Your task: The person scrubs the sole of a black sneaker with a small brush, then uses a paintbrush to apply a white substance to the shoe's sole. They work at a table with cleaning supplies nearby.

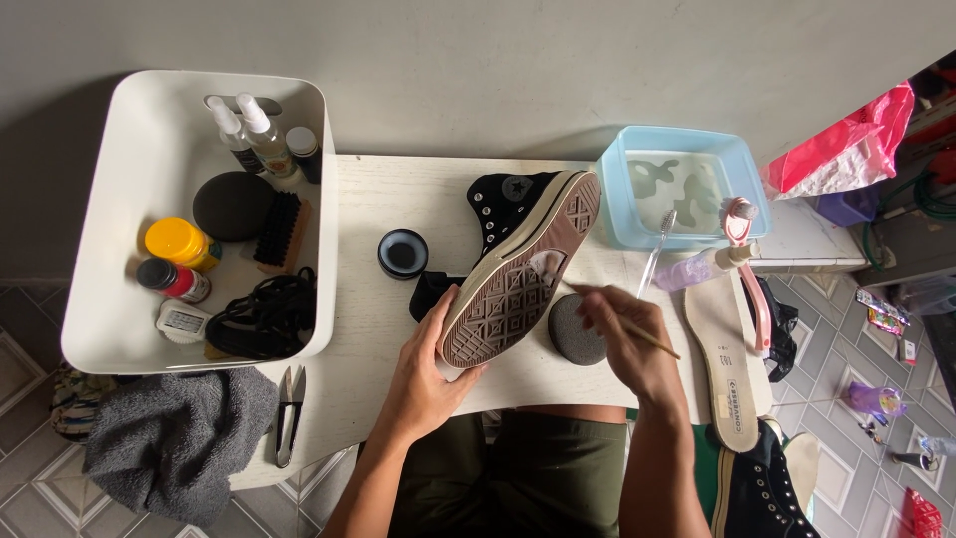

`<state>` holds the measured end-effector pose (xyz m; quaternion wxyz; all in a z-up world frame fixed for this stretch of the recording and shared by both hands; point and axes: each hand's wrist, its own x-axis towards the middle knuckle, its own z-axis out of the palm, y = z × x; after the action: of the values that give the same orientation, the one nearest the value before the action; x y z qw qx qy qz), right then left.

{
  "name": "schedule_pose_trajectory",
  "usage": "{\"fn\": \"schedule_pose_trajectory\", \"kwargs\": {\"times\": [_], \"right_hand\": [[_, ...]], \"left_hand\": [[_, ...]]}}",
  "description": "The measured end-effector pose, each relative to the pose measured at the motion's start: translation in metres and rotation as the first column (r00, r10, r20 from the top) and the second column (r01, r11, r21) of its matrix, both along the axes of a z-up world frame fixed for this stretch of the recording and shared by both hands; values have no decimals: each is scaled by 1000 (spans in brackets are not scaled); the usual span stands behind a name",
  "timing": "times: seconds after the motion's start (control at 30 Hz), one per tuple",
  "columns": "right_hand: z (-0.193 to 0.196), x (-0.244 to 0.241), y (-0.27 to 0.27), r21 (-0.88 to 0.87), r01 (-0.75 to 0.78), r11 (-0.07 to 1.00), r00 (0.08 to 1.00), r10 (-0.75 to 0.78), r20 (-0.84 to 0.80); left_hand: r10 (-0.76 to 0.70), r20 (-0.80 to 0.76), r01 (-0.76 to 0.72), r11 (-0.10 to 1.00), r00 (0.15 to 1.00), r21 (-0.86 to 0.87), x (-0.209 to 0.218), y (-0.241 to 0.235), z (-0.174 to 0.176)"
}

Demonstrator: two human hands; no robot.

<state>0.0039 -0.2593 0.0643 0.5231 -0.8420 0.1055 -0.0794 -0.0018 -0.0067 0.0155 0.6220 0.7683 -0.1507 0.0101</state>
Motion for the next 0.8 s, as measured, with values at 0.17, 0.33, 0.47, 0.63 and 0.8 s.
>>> {"fn": "schedule_pose_trajectory", "kwargs": {"times": [0.17, 0.33, 0.47, 0.63, 0.8], "right_hand": [[1, -1, 0, -37, 20, 999, 999, -19, 38], [-3, -5, 1, 17, -31, 999, 999, 31, -17], [-19, -3, 2, 101, -86, 991, 996, 86, 4], [1, -2, 12, 29, -9, 1000, 1000, 9, 2], [6, -2, 16, 30, -25, 999, 1000, 24, 3]], "left_hand": [[-9, 0, 9, 1000, 1000, 7, -1, 1, 0], [-9, 0, 9, 1000, 1000, 10, -1, 0, 0], [-8, 5, 7, 1000, 1000, 3, 0, 0, 0], [-12, 2, 12, 1000, 1000, 2, 0, 0, 1], [-11, -3, 11, 1000, 1000, 12, 0, 0, 0]]}}
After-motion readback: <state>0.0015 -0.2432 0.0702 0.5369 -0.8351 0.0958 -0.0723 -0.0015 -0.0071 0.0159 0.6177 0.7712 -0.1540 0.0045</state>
